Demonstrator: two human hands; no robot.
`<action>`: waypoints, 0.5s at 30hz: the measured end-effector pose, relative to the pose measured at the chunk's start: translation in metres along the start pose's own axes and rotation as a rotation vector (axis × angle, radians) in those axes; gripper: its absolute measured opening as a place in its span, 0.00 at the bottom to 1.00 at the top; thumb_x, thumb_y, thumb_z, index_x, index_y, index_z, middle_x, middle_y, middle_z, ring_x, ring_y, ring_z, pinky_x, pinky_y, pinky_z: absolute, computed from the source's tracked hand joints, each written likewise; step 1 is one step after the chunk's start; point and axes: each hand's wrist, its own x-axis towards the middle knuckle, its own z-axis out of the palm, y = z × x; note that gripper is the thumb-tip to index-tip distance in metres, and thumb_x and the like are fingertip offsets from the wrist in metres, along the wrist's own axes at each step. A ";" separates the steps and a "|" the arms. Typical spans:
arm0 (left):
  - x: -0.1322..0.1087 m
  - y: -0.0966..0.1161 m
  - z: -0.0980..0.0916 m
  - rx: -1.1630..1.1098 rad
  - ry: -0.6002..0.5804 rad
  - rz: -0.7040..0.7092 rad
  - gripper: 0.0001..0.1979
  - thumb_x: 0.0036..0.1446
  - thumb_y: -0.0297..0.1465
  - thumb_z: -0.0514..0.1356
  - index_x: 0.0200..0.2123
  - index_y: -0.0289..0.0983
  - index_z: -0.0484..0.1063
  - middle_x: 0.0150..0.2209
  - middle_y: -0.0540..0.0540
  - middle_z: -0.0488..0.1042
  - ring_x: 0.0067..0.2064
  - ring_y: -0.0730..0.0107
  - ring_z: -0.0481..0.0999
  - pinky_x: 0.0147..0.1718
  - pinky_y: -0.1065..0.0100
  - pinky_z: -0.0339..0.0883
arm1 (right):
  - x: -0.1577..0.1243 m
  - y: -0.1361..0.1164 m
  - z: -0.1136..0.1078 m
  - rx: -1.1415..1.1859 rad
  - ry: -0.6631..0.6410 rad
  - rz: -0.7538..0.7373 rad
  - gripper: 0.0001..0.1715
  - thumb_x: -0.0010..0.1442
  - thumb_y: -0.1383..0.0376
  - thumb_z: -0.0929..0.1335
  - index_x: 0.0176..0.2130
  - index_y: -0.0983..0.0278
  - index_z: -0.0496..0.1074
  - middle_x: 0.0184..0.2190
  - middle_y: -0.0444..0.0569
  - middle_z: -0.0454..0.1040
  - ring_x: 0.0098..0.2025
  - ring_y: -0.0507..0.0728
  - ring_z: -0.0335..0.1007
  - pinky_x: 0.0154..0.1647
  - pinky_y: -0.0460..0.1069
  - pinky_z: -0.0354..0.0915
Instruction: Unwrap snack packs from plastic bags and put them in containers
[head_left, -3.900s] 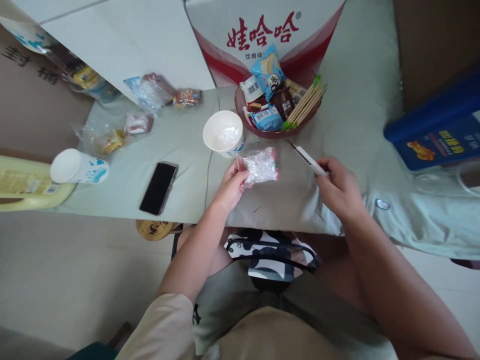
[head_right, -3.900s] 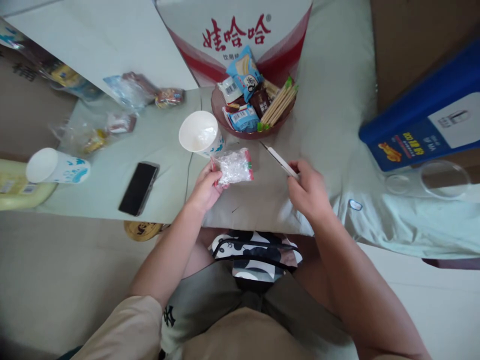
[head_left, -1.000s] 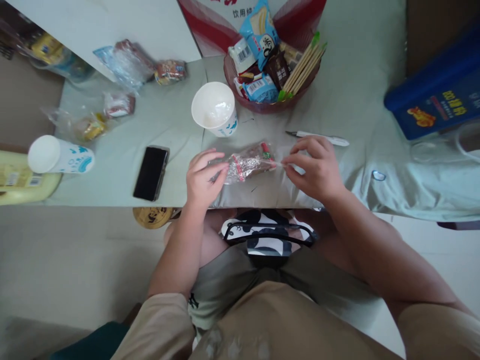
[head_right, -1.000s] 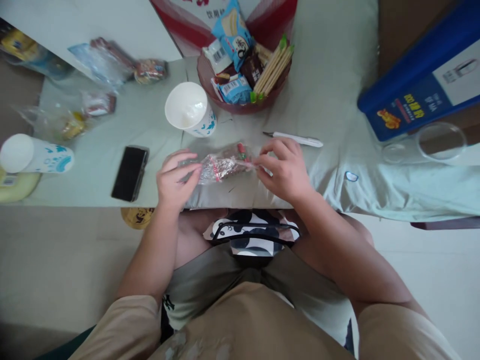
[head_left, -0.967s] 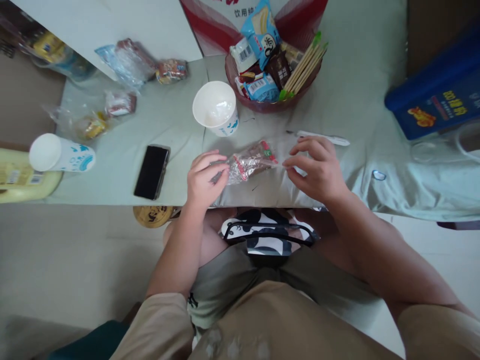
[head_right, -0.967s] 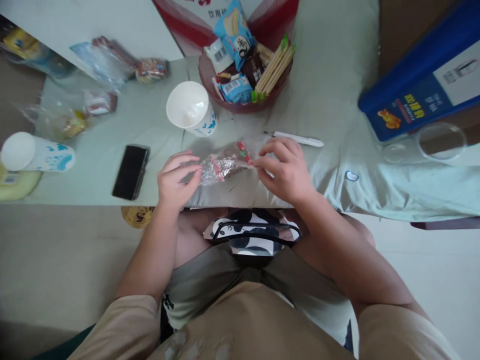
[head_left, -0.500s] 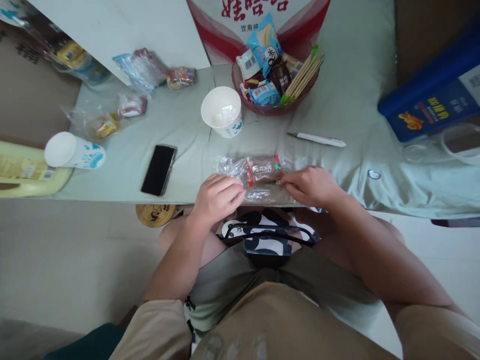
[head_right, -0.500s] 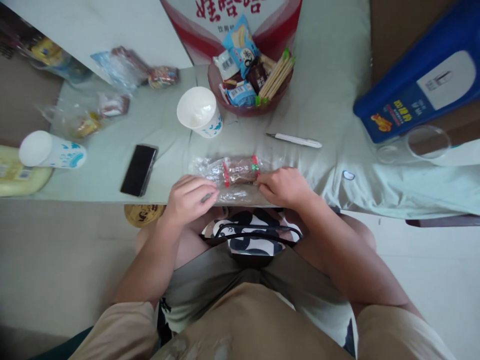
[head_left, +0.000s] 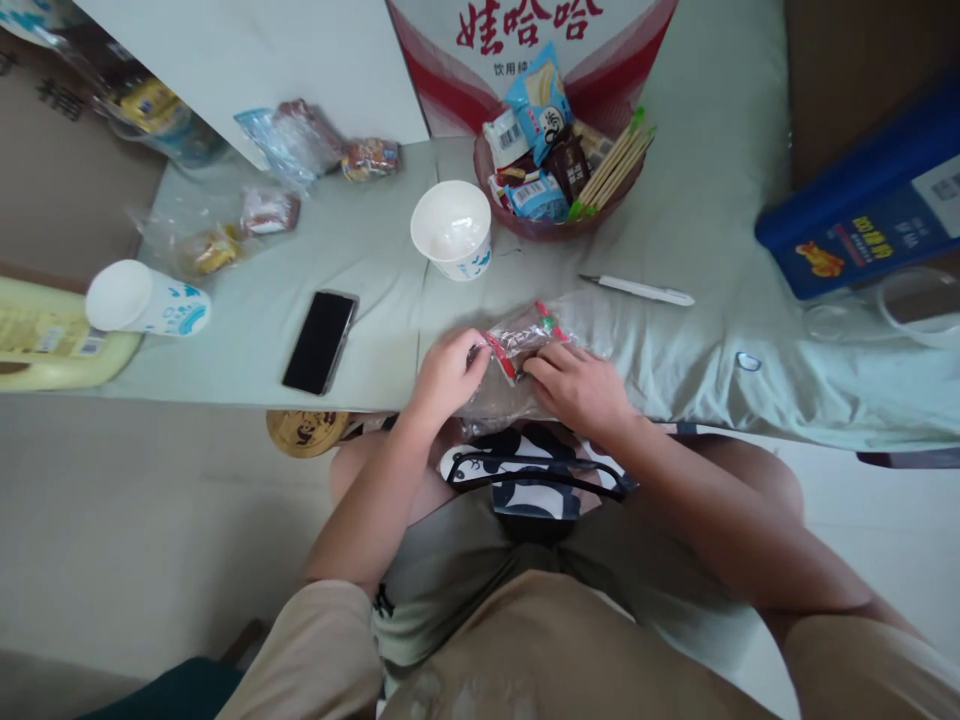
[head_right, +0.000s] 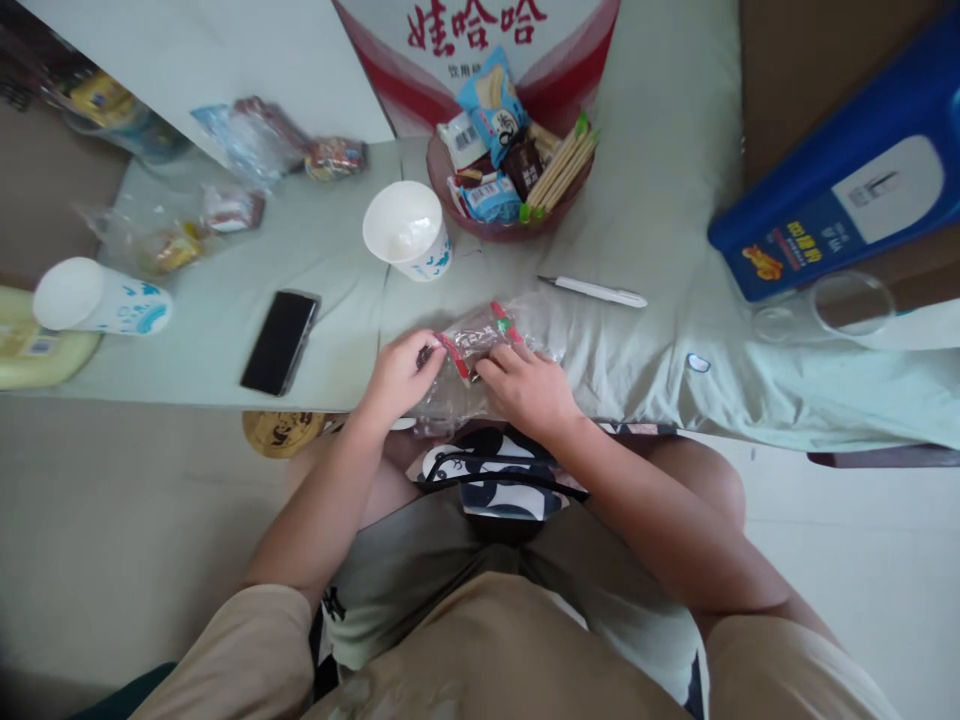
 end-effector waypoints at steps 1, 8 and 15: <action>0.000 0.003 0.001 -0.102 0.013 -0.051 0.07 0.65 0.35 0.61 0.34 0.40 0.74 0.32 0.48 0.78 0.36 0.64 0.77 0.43 0.62 0.72 | 0.000 -0.002 0.002 0.000 0.022 0.041 0.14 0.71 0.66 0.64 0.50 0.59 0.78 0.47 0.54 0.80 0.46 0.61 0.74 0.37 0.51 0.65; 0.011 0.027 0.001 -1.165 -0.179 -0.438 0.18 0.49 0.41 0.69 0.30 0.40 0.62 0.40 0.46 0.80 0.40 0.65 0.82 0.19 0.77 0.54 | 0.006 0.013 0.006 0.222 0.185 0.213 0.29 0.66 0.61 0.70 0.65 0.60 0.70 0.61 0.63 0.73 0.56 0.68 0.76 0.47 0.59 0.77; 0.036 0.020 -0.010 -1.345 -0.069 -0.687 0.13 0.46 0.34 0.64 0.33 0.40 0.63 0.30 0.49 0.80 0.22 0.73 0.77 0.14 0.77 0.44 | 0.013 0.054 0.000 0.994 0.111 0.364 0.35 0.56 0.37 0.75 0.46 0.63 0.81 0.40 0.54 0.83 0.45 0.65 0.81 0.48 0.59 0.77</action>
